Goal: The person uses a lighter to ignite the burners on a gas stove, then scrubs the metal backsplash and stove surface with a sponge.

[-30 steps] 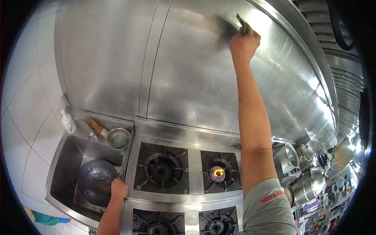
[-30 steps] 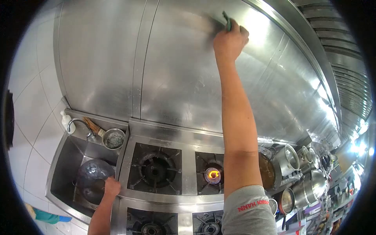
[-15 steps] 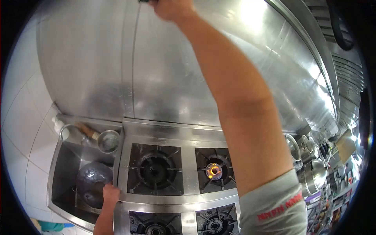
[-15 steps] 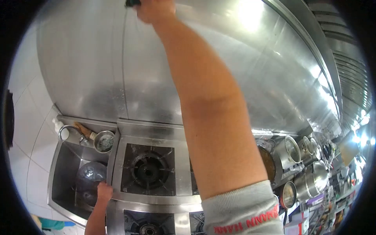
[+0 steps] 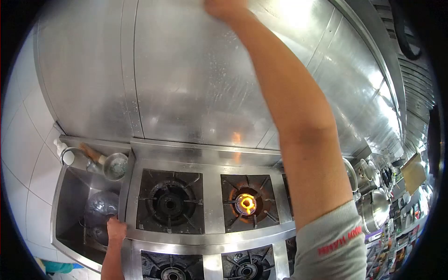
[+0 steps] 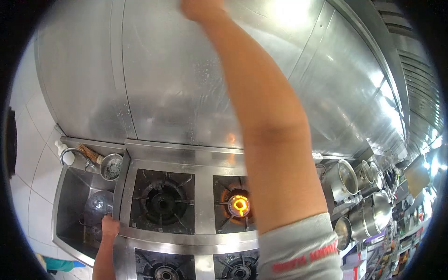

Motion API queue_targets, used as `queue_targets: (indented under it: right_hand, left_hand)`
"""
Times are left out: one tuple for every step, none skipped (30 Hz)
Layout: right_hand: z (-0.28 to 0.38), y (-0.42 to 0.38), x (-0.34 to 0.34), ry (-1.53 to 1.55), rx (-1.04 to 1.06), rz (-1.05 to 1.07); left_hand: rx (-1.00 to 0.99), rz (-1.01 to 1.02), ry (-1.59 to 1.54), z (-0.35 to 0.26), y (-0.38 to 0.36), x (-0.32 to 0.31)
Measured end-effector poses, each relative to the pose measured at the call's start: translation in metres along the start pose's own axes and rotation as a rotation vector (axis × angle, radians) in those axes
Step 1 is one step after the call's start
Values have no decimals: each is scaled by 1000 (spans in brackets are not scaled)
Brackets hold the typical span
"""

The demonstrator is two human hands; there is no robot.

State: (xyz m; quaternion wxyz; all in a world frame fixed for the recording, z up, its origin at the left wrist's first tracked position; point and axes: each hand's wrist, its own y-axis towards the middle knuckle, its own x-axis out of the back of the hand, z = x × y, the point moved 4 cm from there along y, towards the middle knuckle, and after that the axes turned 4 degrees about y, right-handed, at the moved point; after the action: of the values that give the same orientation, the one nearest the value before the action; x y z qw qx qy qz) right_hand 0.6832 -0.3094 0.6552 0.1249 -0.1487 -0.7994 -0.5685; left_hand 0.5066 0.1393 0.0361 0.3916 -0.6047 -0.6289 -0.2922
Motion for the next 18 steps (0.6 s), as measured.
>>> queue_targets:
  right_hand:
    - [31,18,11,14,70,169]
    - [49,42,3,-6,57,282]
    - [45,45,-2,3,73,276]
    - [35,44,-11,-56,112,244]
    - [32,45,-8,-109,158,197]
    - [11,37,1,-95,52,188]
    - [-37,39,-28,-290,11,-26]
    - [-58,15,3,-63,-80,-145]
    - [-120,11,-11,-81,77,-445]
    - [-131,-2,-4,-118,-50,-439]
    - [-135,-13,3,-165,-175,-432]
    - [-126,-4,-1,-172,-166,-426]
    - [-117,8,-9,-215,-261,-428]
    - [-108,19,-17,-260,-362,-429]
    - [-81,39,-23,-227,-252,-412]
    - [31,37,38,74,-375,32]
    - [44,70,9,43,-223,93]
    - [84,84,4,-69,-197,183]
  left_hand:
    - [5,-2,-1,-1,-2,1]
    - [28,-6,-27,1,-1,1]
    - [55,-8,-51,4,-3,0]
    - [74,-19,-62,4,-6,0]
    - [74,5,-15,4,-5,0]
    - [81,28,30,8,-5,0]
    - [118,7,15,17,-7,-2]
    - [66,2,26,20,-5,-7]
    - [1,6,41,21,-2,-11]
    - [-3,28,-52,21,1,-15]
    - [-4,37,-56,25,1,-17]
    - [-26,41,-71,26,2,-19]
    - [-47,44,-83,27,1,-21]
    - [-49,53,-84,22,-2,-15]
    - [-39,56,-96,11,-6,-5]
    - [-27,57,-109,7,-7,1]
    - [-29,65,-106,10,-6,2]
    - [-33,76,-153,11,-4,1]
